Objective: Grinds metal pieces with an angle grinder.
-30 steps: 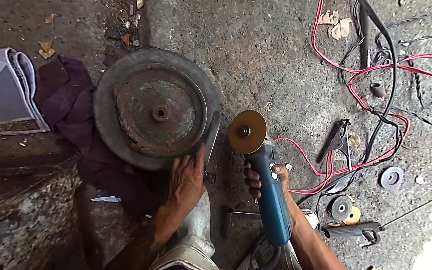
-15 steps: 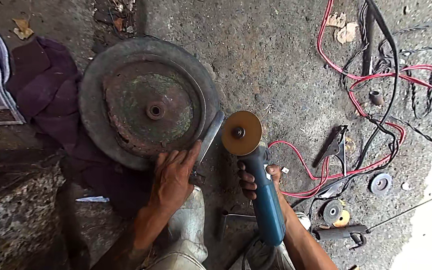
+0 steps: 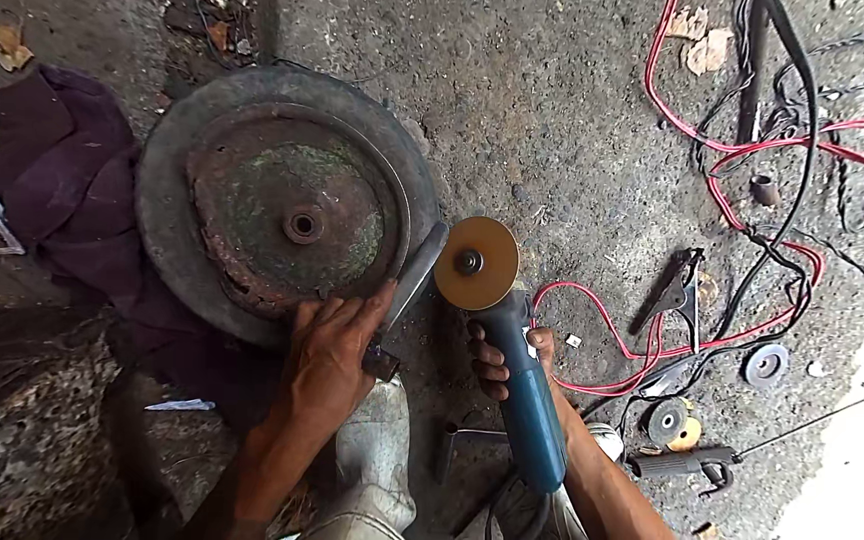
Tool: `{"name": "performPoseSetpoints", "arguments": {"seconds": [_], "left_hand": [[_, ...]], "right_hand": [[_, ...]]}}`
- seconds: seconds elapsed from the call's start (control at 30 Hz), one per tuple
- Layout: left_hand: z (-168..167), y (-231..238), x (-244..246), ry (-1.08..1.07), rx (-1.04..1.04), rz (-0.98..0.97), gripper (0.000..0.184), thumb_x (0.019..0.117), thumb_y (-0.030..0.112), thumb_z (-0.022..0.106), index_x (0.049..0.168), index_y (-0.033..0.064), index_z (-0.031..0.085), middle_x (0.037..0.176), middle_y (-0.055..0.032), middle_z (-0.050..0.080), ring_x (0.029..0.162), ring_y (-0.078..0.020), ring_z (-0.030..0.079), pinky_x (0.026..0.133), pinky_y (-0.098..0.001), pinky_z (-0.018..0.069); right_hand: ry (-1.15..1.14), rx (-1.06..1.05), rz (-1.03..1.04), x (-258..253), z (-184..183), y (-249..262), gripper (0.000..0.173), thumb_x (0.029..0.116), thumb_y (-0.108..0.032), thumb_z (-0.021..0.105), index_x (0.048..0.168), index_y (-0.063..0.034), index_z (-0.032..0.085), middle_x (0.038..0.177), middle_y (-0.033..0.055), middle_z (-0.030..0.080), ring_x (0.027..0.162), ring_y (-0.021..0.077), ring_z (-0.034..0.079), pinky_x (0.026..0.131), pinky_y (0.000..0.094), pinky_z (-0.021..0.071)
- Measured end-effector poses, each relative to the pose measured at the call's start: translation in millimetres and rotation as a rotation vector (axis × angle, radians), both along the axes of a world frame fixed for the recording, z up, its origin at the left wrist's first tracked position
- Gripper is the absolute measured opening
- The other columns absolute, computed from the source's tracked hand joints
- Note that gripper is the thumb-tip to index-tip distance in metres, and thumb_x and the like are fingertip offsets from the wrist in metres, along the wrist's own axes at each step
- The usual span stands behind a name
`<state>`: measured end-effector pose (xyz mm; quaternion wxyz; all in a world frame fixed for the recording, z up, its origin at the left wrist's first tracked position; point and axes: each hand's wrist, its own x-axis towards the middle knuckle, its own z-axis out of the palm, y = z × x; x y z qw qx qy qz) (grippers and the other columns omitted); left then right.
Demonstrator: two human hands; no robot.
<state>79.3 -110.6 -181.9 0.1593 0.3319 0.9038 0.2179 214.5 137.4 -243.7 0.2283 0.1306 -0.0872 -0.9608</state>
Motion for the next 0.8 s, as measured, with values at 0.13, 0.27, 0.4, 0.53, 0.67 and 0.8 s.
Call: {"name": "performPoseSetpoints", "arguments": {"seconds": [0.13,0.27,0.4,0.53,0.67,0.8], "left_hand": [[1,0,-1,-0.005,-0.004,-0.001,0.090,0.0600,0.000,0.079,0.146,0.0144,0.059,0.098,-0.0112,0.072,0.092,-0.0321,0.066,0.090,-0.0555,0.0442],[2,0,-3,-0.003,-0.009,-0.011,0.089,0.0614,-0.001,0.080,0.147,0.0147,0.059,0.098,-0.0110,0.072,0.091,-0.0320,0.066,0.088,-0.0550,0.0438],[1,0,-3,0.003,-0.020,-0.017,0.086,0.0636,0.000,0.078,0.146,0.0141,0.059,0.096,-0.0110,0.071,0.090,-0.0321,0.066,0.090,-0.0548,0.0437],[0,-1,-5,0.010,-0.013,-0.022,0.087,0.0636,0.000,0.079,0.147,0.0148,0.058,0.095,-0.0109,0.071,0.090,-0.0319,0.065,0.090,-0.0544,0.0433],[0,-3,-8,0.019,-0.023,-0.045,0.089,0.0624,0.002,0.080,0.147,0.0163,0.058,0.096,-0.0103,0.071,0.089,-0.0314,0.065,0.089,-0.0544,0.0427],[2,-5,-14,0.015,-0.023,-0.065,0.091,0.0619,0.000,0.082,0.148,0.0171,0.057,0.097,-0.0105,0.071,0.091,-0.0316,0.065,0.092,-0.0555,0.0417]], "right_hand": [[0.000,-0.006,0.002,-2,4,1,0.050,0.0778,-0.033,0.078,0.116,-0.0057,0.062,0.087,0.0081,0.067,0.071,0.0240,0.071,0.060,0.0373,0.0605],[0.006,-0.007,0.013,-5,3,5,0.049,0.0789,-0.032,0.077,0.116,-0.0053,0.061,0.088,0.0081,0.067,0.072,0.0243,0.071,0.060,0.0376,0.0608],[-0.005,0.013,0.023,-8,5,8,0.048,0.0777,-0.032,0.078,0.114,-0.0052,0.062,0.085,0.0078,0.067,0.070,0.0239,0.071,0.060,0.0379,0.0608],[-0.013,0.019,0.016,-8,7,9,0.049,0.0783,-0.033,0.078,0.115,-0.0054,0.061,0.086,0.0081,0.067,0.071,0.0238,0.071,0.059,0.0364,0.0606],[-0.006,0.040,0.033,-10,6,14,0.050,0.0784,-0.033,0.078,0.115,-0.0045,0.061,0.086,0.0087,0.067,0.070,0.0245,0.071,0.059,0.0374,0.0607],[0.001,0.033,0.077,-12,2,25,0.049,0.0796,-0.033,0.077,0.116,-0.0047,0.061,0.087,0.0084,0.066,0.071,0.0241,0.071,0.061,0.0381,0.0612]]}}
